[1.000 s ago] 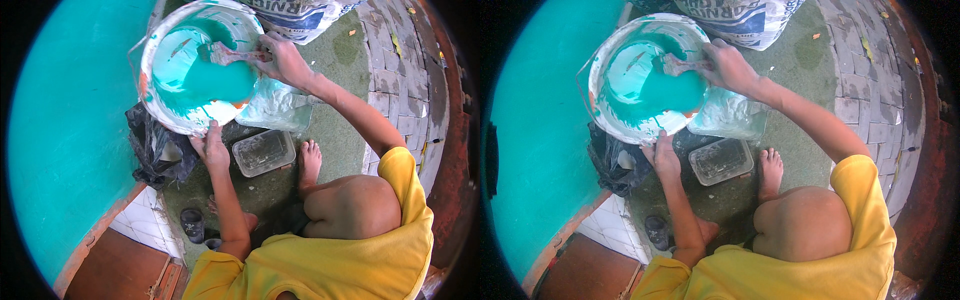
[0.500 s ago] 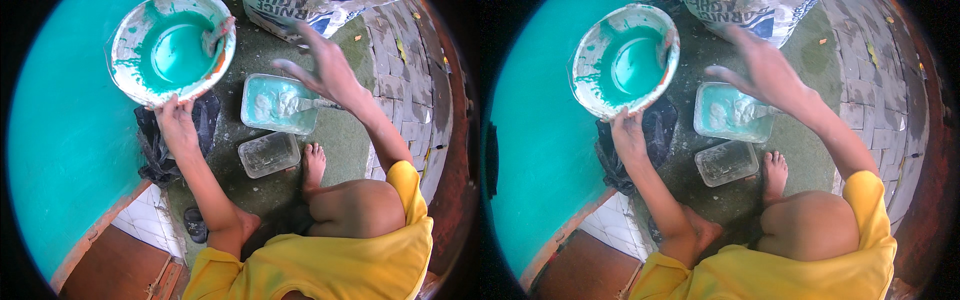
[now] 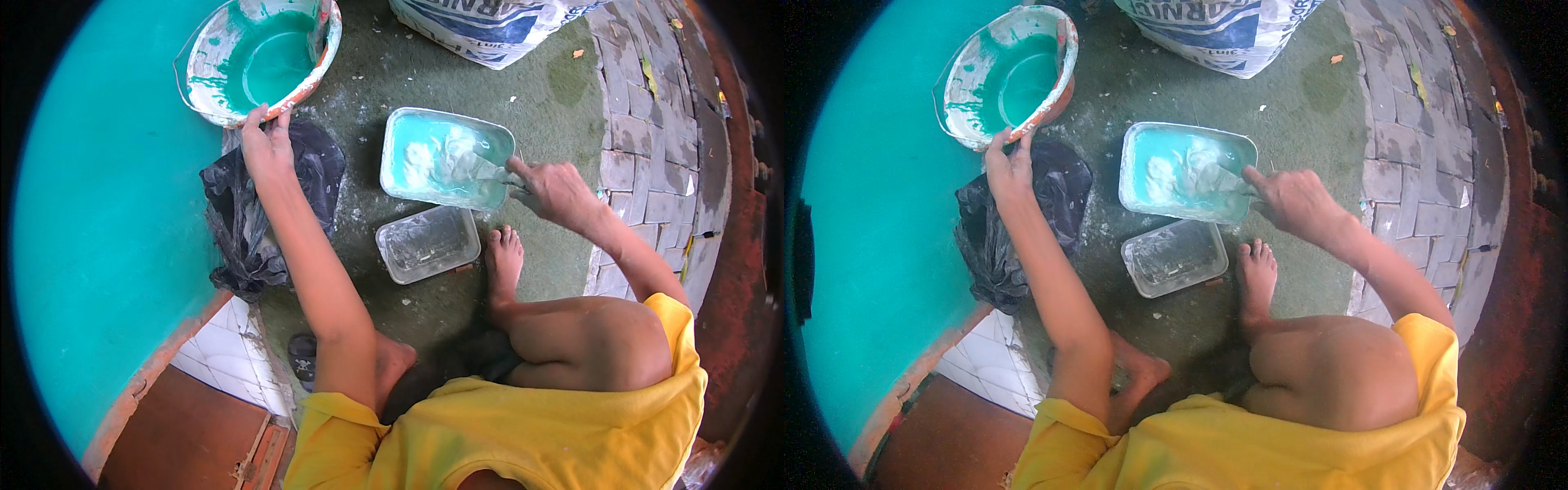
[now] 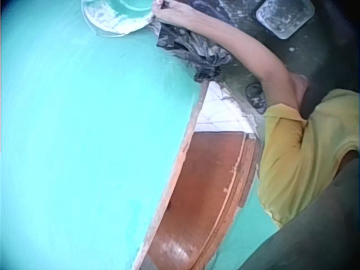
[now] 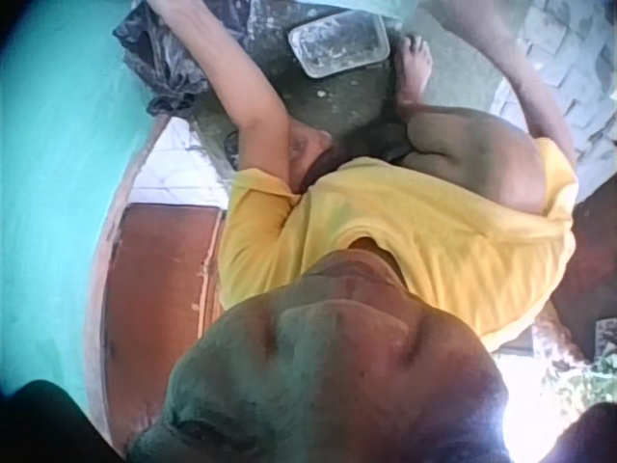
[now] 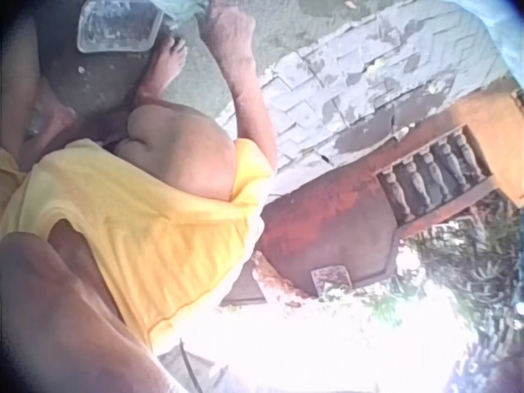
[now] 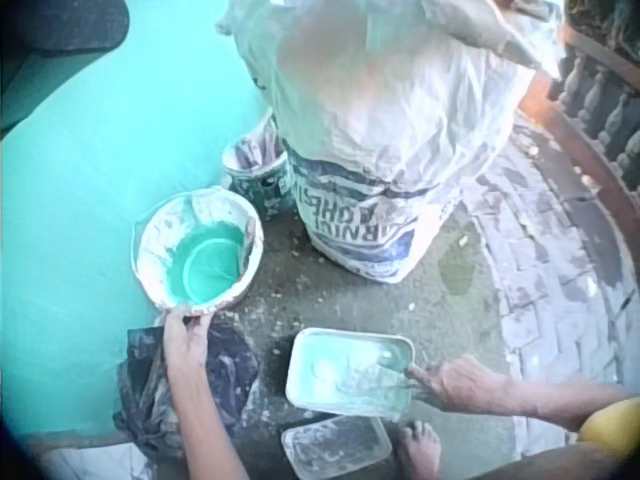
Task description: The person mixes a white powder with a green liquid in a plastic container using a trowel. They repeatedly scoop the powder from a bag and stir it into the liquid until a consistent paste is formed.
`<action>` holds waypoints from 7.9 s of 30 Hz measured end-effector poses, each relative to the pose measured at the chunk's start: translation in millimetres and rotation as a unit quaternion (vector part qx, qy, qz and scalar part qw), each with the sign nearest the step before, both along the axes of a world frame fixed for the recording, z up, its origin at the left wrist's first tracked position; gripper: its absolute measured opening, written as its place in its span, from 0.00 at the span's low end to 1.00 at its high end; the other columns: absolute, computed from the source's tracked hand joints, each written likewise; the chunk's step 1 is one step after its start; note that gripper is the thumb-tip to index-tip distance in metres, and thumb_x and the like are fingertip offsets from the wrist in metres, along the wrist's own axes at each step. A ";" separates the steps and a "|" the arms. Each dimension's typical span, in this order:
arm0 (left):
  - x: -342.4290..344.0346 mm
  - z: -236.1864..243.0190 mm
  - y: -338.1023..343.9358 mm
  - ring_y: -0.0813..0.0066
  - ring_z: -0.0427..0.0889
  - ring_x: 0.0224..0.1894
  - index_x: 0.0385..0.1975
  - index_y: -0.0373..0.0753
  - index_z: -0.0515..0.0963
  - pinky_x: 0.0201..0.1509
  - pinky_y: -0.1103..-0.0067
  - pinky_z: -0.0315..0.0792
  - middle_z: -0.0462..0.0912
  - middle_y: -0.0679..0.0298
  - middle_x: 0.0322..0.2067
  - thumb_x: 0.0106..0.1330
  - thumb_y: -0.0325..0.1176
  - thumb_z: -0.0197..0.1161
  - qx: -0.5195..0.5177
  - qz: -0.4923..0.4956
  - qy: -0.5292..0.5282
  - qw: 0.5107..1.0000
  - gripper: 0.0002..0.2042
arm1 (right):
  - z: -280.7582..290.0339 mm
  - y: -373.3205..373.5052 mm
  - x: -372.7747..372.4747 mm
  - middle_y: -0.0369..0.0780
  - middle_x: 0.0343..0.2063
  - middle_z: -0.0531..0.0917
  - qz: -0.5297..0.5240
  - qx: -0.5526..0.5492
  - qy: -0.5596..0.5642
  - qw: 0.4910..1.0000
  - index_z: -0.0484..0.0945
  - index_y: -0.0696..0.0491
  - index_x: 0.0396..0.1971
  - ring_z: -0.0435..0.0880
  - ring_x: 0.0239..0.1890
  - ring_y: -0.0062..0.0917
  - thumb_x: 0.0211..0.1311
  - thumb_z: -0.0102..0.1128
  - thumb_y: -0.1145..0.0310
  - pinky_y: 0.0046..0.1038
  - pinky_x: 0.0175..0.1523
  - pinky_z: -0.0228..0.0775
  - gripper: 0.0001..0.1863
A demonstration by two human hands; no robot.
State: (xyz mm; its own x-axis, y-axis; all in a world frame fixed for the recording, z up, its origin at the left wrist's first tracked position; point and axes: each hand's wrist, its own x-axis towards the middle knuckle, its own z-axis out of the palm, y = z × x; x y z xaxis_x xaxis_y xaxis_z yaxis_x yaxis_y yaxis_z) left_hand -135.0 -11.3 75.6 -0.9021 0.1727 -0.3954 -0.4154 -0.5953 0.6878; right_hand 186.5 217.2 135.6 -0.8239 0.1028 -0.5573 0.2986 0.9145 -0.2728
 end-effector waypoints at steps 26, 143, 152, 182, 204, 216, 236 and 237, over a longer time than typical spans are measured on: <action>163.2 -46.1 -4.1 0.80 0.75 0.34 0.42 0.32 0.77 0.34 0.82 0.69 0.79 0.64 0.34 0.64 0.37 0.57 -0.403 -0.250 0.144 0.869 0.14 | -24.3 -28.7 -19.7 0.42 0.22 0.79 0.126 0.064 0.149 0.979 0.72 0.55 0.42 0.82 0.23 0.35 0.50 0.53 0.76 0.33 0.23 0.71 0.16; 163.8 -28.2 -0.4 0.85 0.73 0.29 0.48 0.36 0.77 0.30 0.86 0.64 0.81 0.68 0.34 0.64 0.41 0.57 -0.324 -0.278 0.040 0.903 0.18 | -15.8 -12.6 -72.2 0.45 0.20 0.80 0.087 0.044 0.154 0.983 0.75 0.48 0.46 0.82 0.24 0.37 0.51 0.54 0.76 0.36 0.26 0.73 0.19; 164.1 -37.3 -4.4 0.85 0.75 0.31 0.48 0.35 0.77 0.29 0.87 0.69 0.78 0.65 0.37 0.66 0.37 0.57 -0.311 -0.263 0.073 0.910 0.15 | -22.6 -0.2 -32.7 0.42 0.19 0.78 0.157 0.098 0.138 0.973 0.69 0.48 0.56 0.81 0.21 0.33 0.49 0.54 0.77 0.33 0.23 0.71 0.29; 164.9 -37.1 -0.4 0.77 0.79 0.32 0.49 0.33 0.75 0.30 0.80 0.77 0.80 0.59 0.37 0.67 0.36 0.54 -0.283 -0.275 0.052 0.917 0.16 | -13.9 27.9 -45.1 0.42 0.19 0.75 0.217 0.127 0.194 0.948 0.72 0.49 0.50 0.77 0.20 0.34 0.55 0.53 0.72 0.33 0.22 0.67 0.20; 168.8 -43.4 1.7 0.79 0.77 0.26 0.46 0.30 0.76 0.24 0.82 0.74 0.80 0.59 0.32 0.66 0.32 0.54 -0.274 -0.222 0.062 0.934 0.14 | 2.5 -6.5 -8.5 0.51 0.17 0.76 0.009 0.026 0.031 0.999 0.73 0.59 0.29 0.79 0.25 0.47 0.52 0.51 0.77 0.43 0.31 0.69 0.04; 166.1 -36.6 2.5 0.83 0.75 0.22 0.45 0.32 0.77 0.20 0.84 0.70 0.80 0.62 0.28 0.65 0.31 0.55 -0.277 -0.240 0.051 0.929 0.13 | 12.1 0.7 -6.8 0.41 0.11 0.72 -0.191 -0.198 -0.093 0.957 0.77 0.62 0.42 0.73 0.14 0.25 0.63 0.50 0.67 0.29 0.20 0.63 0.15; 200.9 -17.6 -102.9 0.50 0.75 0.33 0.30 0.34 0.70 0.37 0.63 0.68 0.74 0.51 0.28 0.56 0.32 0.60 -0.546 -0.528 0.300 0.577 0.09 | -13.8 -17.3 -4.0 0.33 0.11 0.71 -0.331 -0.377 0.007 0.865 0.74 0.61 0.36 0.67 0.09 0.15 0.64 0.51 0.65 0.20 0.14 0.56 0.13; 201.9 -19.4 -107.2 0.50 0.75 0.32 0.28 0.33 0.70 0.36 0.63 0.67 0.73 0.51 0.27 0.55 0.31 0.60 -0.541 -0.520 0.302 0.588 0.09 | -14.5 -16.4 -5.4 0.34 0.11 0.71 -0.316 -0.370 0.025 0.873 0.73 0.61 0.36 0.68 0.10 0.15 0.64 0.51 0.65 0.21 0.14 0.56 0.13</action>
